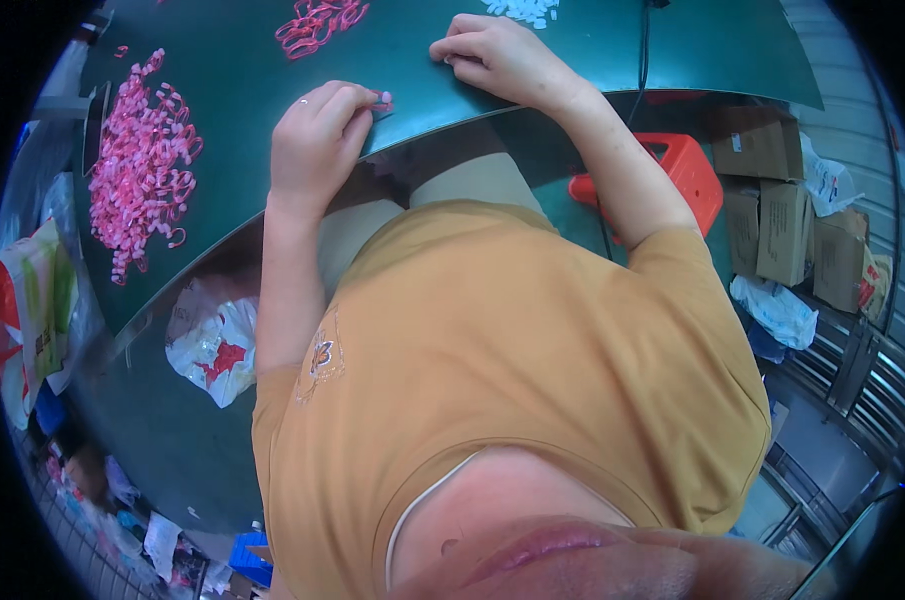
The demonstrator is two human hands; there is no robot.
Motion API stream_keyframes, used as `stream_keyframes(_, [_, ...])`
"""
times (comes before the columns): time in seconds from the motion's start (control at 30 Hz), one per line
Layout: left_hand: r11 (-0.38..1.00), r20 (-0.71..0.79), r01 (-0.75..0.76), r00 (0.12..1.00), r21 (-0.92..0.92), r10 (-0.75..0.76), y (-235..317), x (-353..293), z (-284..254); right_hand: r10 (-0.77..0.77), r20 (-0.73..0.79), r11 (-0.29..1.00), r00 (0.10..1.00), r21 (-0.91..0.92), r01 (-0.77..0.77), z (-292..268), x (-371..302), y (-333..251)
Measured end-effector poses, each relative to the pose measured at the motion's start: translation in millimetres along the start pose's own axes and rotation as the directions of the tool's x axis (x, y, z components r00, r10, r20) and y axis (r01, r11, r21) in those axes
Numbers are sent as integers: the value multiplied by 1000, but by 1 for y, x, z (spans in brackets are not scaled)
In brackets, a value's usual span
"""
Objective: Assembling small pink and white plastic components at a factory workbench.
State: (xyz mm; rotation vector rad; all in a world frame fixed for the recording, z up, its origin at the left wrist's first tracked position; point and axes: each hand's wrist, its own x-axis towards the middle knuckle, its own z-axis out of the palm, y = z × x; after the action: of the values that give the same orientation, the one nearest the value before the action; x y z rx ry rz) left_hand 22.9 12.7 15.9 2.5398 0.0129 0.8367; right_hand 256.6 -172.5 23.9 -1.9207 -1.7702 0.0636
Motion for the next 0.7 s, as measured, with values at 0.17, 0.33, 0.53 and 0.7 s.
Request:
stream_keyframes(0.17, [1000,-10,11,1000,13,-11,-1,-2,1,58,-11,996,998,-72,-58,3,2,9])
stream_keyframes(0.33, [999,-28,-18,999,33,19,-2,-2,1,131,-15,984,991,-122,-132,-2,3,3])
stream_keyframes(0.53, [999,-17,-18,1000,32,19,-2,-1,1,155,-78,980,985,-111,-163,2,-1,20])
stream_keyframes(0.7, [1000,-22,-17,1000,20,17,-3,-1,1,260,-55,934,964,-239,-265,0,1,13])
